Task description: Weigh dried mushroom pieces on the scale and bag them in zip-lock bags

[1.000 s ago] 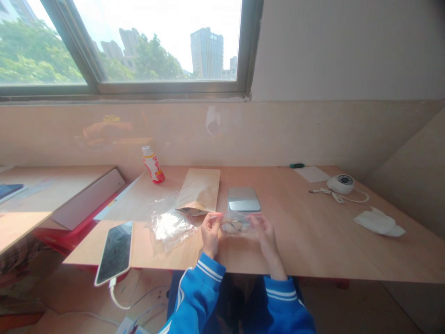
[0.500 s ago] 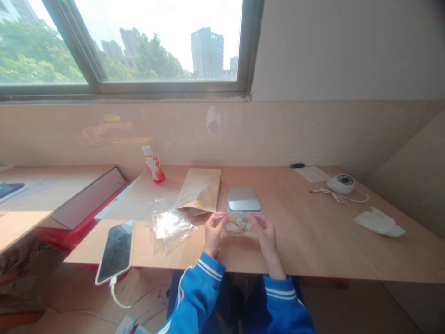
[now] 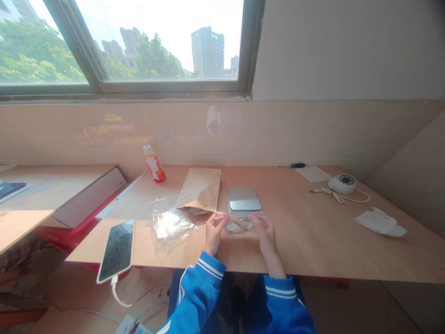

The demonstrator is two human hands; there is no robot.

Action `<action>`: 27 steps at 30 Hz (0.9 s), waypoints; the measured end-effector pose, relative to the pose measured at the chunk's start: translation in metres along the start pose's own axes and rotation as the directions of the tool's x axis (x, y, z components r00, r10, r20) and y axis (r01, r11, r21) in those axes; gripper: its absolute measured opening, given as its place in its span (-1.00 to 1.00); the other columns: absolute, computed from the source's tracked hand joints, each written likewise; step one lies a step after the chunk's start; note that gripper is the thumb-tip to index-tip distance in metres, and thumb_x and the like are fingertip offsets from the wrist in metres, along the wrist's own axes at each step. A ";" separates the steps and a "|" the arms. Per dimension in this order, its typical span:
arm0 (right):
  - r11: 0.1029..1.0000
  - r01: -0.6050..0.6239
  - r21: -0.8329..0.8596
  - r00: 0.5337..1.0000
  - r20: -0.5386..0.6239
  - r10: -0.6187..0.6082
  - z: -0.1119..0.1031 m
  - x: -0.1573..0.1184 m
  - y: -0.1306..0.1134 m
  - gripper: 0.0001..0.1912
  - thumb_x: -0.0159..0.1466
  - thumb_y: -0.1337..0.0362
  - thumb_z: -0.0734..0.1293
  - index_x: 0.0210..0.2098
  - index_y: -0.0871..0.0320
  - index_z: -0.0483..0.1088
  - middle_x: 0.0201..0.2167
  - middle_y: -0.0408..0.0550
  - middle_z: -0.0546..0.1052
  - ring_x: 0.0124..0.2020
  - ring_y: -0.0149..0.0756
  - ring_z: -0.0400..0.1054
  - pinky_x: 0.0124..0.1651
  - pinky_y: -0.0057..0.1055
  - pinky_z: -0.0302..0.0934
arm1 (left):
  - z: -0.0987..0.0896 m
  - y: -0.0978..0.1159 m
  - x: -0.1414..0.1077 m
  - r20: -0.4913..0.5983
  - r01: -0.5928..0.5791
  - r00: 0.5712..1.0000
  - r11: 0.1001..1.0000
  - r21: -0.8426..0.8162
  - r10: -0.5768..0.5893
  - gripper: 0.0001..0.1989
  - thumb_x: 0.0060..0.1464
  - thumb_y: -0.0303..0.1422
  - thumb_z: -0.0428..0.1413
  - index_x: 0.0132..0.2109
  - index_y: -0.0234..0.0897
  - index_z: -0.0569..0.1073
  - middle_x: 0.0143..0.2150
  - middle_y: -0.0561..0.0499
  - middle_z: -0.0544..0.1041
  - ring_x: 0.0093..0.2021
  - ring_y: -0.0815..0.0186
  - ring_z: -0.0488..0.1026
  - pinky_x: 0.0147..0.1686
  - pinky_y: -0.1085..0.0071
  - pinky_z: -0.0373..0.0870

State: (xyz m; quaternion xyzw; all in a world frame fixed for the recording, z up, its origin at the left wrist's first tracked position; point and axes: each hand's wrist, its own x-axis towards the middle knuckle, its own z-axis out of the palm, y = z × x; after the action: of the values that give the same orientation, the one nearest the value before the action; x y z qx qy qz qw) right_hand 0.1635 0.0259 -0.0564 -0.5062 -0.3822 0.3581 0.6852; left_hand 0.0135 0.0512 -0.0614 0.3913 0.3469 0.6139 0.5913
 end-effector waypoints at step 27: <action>0.997 -0.073 -0.028 0.988 0.134 0.077 0.002 -0.002 -0.011 -0.67 0.03 0.06 0.46 -0.29 0.14 0.52 -0.30 0.00 0.61 -0.25 -0.12 0.51 -0.16 -0.21 0.40 | 0.002 0.008 -0.003 0.068 -0.027 0.998 0.982 0.186 0.015 -0.80 -0.06 -0.27 0.25 -0.26 -0.25 0.57 -0.27 -0.05 0.60 -0.22 0.21 0.53 -0.15 0.33 0.43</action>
State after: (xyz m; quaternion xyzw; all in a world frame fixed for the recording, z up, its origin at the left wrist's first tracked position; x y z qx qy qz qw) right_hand 0.1620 0.0227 -0.0455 -0.5026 -0.4124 0.4126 0.6380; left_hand 0.0112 0.0477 -0.0532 0.4688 0.3789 0.5716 0.5567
